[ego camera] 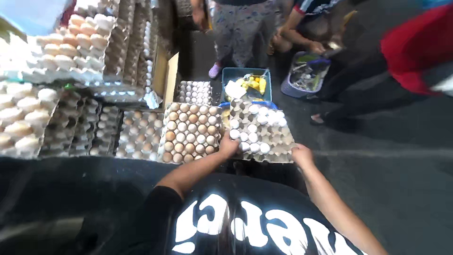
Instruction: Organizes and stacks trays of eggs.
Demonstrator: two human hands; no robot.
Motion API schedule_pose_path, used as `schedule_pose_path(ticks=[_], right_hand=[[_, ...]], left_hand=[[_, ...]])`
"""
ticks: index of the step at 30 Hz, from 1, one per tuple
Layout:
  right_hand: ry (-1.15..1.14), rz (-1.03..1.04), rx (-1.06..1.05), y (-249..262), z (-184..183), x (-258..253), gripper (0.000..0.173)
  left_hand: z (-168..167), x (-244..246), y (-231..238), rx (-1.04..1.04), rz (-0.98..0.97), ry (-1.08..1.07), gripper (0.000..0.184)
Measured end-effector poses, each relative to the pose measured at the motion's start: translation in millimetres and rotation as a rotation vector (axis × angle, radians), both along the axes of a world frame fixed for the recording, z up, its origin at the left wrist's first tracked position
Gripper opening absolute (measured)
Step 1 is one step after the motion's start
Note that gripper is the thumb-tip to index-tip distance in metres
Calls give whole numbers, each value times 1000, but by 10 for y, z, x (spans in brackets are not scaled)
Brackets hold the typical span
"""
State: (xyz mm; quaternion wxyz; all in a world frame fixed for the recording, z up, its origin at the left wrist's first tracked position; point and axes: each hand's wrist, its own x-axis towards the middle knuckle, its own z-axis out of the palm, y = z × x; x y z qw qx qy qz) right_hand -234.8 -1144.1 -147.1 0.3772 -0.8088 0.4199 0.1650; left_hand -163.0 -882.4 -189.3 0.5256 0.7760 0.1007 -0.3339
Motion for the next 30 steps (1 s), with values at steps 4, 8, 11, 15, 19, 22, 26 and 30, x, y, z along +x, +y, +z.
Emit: schedule_pose_path(ticks=[4, 8, 11, 15, 19, 22, 26, 30], right_hand=[[96, 213, -58, -531, -218, 474, 31], [143, 236, -20, -709, -573, 656, 32], [137, 193, 23, -744, -918, 704, 32], [137, 185, 40, -676, -1397, 759, 34], [260, 212, 29, -577, -1680, 873, 35], [404, 265, 68, -567, -1811, 964, 42], [327, 149, 28, -466, -1758, 998, 65], [-127, 235, 133, 36, -1287, 998, 64]], left_hand=[[-320, 50, -451, -10, 127, 73, 76], [-620, 194, -657, 55, 135, 125, 72], [-831, 343, -695, 86, 125, 117, 69], [-1148, 559, -664, 163, 79, 147, 72], [-1476, 595, -612, 259, 62, 261, 75], [-1630, 464, -577, 217, 101, 306, 81], [-1070, 329, -647, 283, -86, 170, 80], [-162, 200, -115, 370, -290, -554, 48]])
